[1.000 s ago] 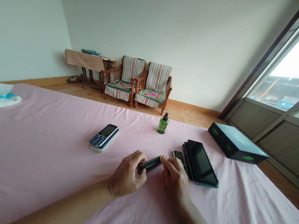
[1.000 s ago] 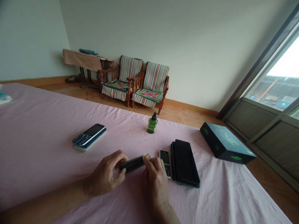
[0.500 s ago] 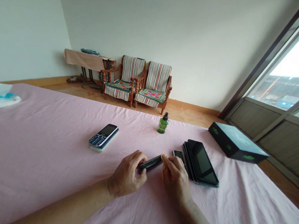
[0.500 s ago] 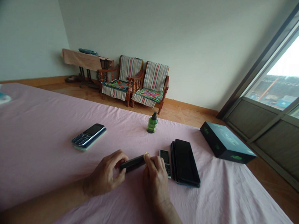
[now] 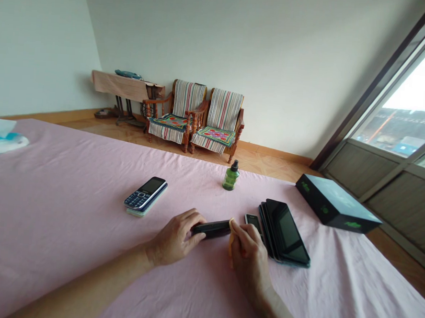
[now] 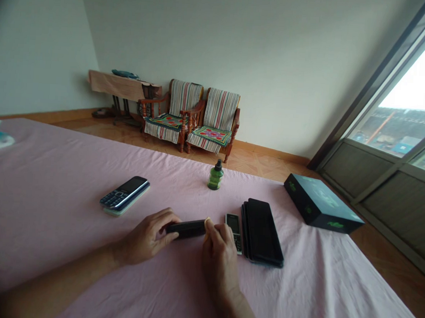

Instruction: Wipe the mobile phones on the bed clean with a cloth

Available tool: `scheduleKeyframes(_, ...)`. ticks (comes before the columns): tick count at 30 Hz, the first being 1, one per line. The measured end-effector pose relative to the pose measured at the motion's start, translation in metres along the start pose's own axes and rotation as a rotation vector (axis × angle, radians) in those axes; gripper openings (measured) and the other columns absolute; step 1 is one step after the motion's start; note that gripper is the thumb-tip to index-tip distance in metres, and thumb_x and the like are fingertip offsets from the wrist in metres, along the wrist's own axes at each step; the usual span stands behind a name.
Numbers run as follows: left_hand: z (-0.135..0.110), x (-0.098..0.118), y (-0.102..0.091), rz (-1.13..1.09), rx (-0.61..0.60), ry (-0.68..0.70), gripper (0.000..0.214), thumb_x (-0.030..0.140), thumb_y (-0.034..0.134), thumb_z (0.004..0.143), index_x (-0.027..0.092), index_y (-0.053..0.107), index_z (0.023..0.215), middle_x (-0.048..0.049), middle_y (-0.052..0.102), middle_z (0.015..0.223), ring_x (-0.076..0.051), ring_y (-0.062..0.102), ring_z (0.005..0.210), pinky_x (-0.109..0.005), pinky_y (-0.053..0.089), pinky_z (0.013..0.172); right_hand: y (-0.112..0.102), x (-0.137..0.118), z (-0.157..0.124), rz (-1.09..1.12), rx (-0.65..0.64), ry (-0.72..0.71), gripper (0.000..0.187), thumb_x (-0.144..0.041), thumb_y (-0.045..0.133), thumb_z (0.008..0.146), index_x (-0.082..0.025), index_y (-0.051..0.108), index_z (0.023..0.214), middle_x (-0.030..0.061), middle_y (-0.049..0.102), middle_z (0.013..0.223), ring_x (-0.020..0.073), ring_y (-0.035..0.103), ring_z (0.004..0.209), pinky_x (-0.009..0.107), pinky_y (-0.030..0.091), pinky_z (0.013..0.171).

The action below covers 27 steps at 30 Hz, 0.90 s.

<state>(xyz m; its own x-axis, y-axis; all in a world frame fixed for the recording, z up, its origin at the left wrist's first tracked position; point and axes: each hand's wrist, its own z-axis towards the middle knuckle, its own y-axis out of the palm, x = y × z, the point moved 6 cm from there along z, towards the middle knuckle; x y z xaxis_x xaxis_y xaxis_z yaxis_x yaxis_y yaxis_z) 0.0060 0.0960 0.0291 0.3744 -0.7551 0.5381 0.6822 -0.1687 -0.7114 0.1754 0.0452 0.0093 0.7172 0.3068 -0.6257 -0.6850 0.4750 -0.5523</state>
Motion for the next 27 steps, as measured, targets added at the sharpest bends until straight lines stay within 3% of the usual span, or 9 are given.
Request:
scheduleKeyframes(7, 0.0, -0.007, 0.0, -0.028, 0.014, -0.005, 0.011, 0.013, 0.053, 0.084, 0.018, 0.055, 0.093, -0.0026, 0.056, 0.085, -0.017, 0.054, 0.077, -0.025, 0.042, 0.064, 0.003, 0.015, 0.0, 0.257, 0.067, 0.26, 0.032, -0.029, 0.052, 0.085, -0.012, 0.073, 0.103, 0.0032, 0.057, 0.073, 0.0122, 0.054, 0.059, 0.021, 0.043, 0.051)
scheduleKeyframes(12, -0.001, -0.006, 0.001, -0.021, 0.014, -0.003, 0.01, 0.013, 0.052, 0.086, 0.018, 0.055, 0.094, -0.0029, 0.055, 0.086, -0.018, 0.054, 0.078, -0.025, 0.042, 0.065, 0.009, 0.026, -0.005, 0.379, 0.037, 0.45, 0.037, -0.035, 0.055, 0.079, -0.008, 0.075, 0.095, 0.0076, 0.068, 0.073, 0.0188, 0.062, 0.064, 0.025, 0.048, 0.054)
scheduleKeyframes(16, -0.001, -0.008, 0.0, -0.029, 0.022, -0.008, 0.01, 0.014, 0.052, 0.086, 0.018, 0.055, 0.094, -0.0031, 0.056, 0.086, -0.018, 0.054, 0.078, -0.025, 0.043, 0.066, 0.011, 0.027, -0.006, 0.372, 0.002, 0.45, 0.032, -0.031, 0.055, 0.077, -0.009, 0.076, 0.089, 0.0079, 0.071, 0.073, 0.0209, 0.064, 0.064, 0.028, 0.049, 0.056)
scheduleKeyframes(22, 0.0, -0.009, 0.0, -0.039, 0.035, -0.025, 0.011, 0.014, 0.053, 0.085, 0.018, 0.056, 0.094, -0.0029, 0.057, 0.085, -0.017, 0.055, 0.079, -0.026, 0.043, 0.067, 0.007, 0.025, -0.001, 0.31, 0.039, 0.397, 0.038, -0.034, 0.054, 0.08, -0.009, 0.072, 0.102, 0.0108, 0.072, 0.087, 0.022, 0.066, 0.076, 0.029, 0.051, 0.065)
scheduleKeyframes(27, 0.0, -0.009, 0.001, -0.016, 0.033, -0.021, 0.01, 0.015, 0.051, 0.087, 0.018, 0.055, 0.095, -0.0039, 0.057, 0.088, -0.018, 0.054, 0.079, -0.026, 0.043, 0.067, 0.01, 0.029, -0.004, 0.255, -0.024, 0.398, 0.032, -0.029, 0.053, 0.08, -0.01, 0.074, 0.095, 0.0089, 0.072, 0.08, 0.0221, 0.066, 0.072, 0.028, 0.049, 0.061)
